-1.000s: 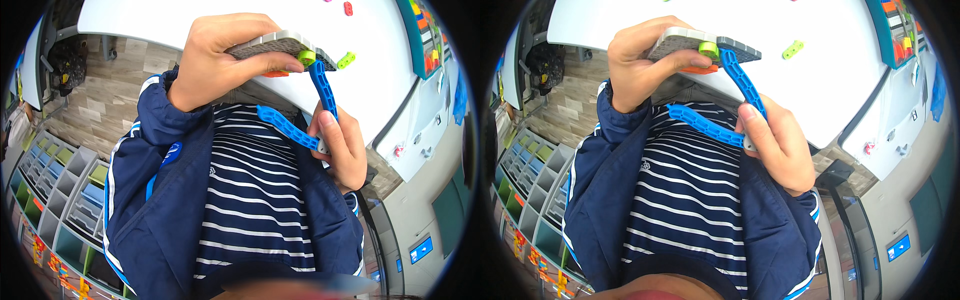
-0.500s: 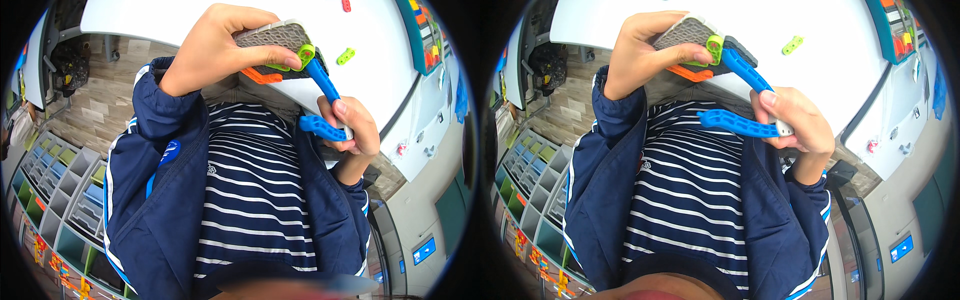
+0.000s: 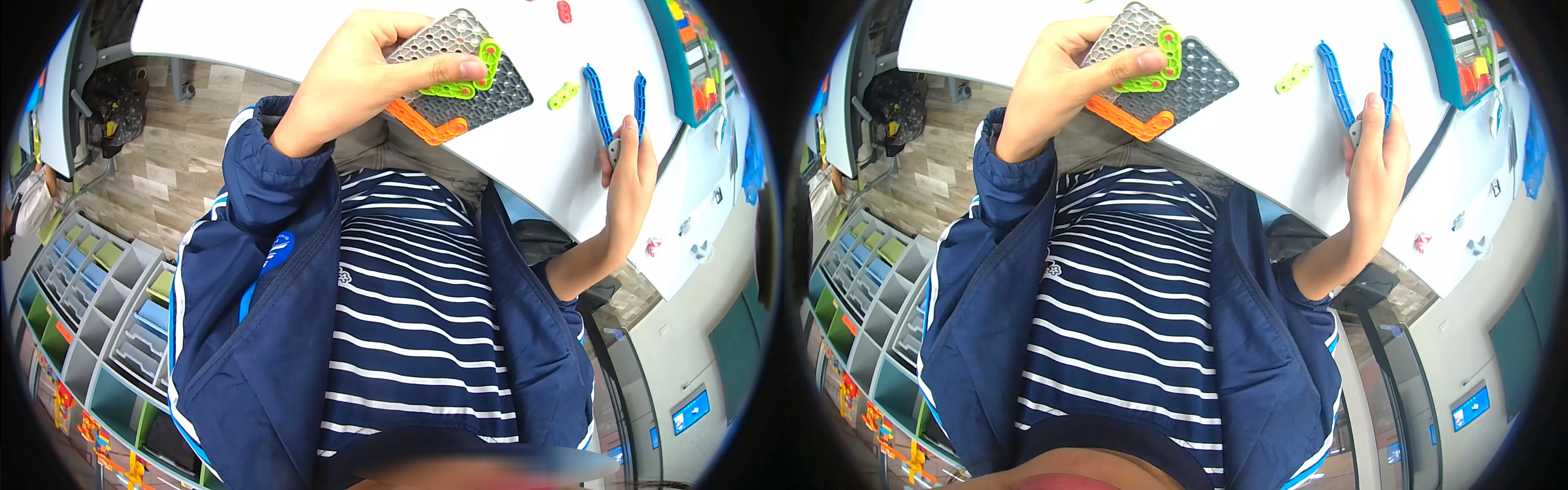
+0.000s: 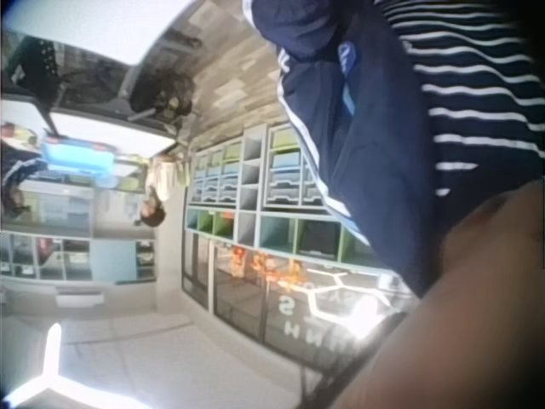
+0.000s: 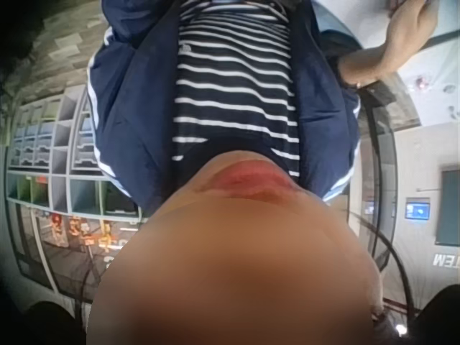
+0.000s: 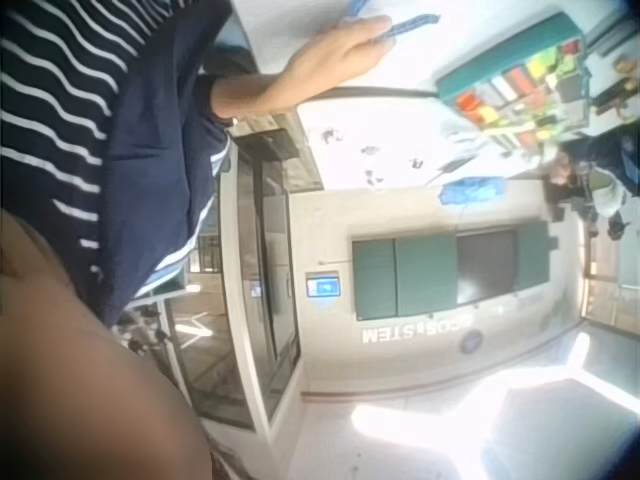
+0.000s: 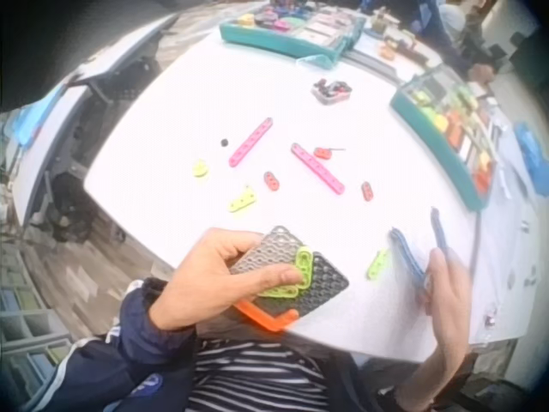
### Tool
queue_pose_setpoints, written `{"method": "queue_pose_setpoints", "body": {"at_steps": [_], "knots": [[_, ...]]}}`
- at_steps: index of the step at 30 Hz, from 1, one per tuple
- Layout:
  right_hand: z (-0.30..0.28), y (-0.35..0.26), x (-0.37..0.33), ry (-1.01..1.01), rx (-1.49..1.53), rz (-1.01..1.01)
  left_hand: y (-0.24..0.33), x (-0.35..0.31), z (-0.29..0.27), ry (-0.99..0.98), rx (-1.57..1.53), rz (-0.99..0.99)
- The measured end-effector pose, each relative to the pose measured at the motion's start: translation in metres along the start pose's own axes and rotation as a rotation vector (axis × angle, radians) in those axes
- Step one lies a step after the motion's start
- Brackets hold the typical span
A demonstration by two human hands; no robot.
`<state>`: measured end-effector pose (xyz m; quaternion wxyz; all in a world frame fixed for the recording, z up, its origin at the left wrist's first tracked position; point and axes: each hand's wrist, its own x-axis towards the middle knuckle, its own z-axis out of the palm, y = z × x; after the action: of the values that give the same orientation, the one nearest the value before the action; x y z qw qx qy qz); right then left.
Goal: The person assembles a small construction toy by inserting colorful plastic pieces into a gray pegboard base. They use a blue plastic tool to press pieces into place and adjust the assembly by hand. The person occasionally lifts and rotates the base to check alignment.
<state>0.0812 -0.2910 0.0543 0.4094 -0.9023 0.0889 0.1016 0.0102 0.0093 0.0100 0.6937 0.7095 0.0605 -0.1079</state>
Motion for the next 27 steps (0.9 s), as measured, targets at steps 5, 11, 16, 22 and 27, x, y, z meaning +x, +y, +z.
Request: {"method": "queue_pose_setpoints", "body": {"at_steps": [5, 11, 16, 22, 27], "knots": [[0.002, 0.021, 0.017, 0.131, -0.307, -0.066, 0.003, 0.002, 0.003, -0.007, -0.055, 0.028], [0.029, -0.004, 0.007, 0.583, -0.515, -0.693, 0.004, 0.003, 0.011, 0.02, -0.204, 0.089], [0.077, -0.037, -0.045, 0.005, 0.085, -0.747, 0.001, 0.003, 0.027, 0.12, -0.255, 0.102], [0.091, -0.06, -0.05, 0.013, -0.086, -0.653, -0.002, 0.002, 0.039, 0.207, -0.243, 0.179], [0.08, -0.066, -0.046, -0.116, -0.291, -0.621, -0.003, 0.003, 0.037, 0.171, -0.16, 0.19]]}}
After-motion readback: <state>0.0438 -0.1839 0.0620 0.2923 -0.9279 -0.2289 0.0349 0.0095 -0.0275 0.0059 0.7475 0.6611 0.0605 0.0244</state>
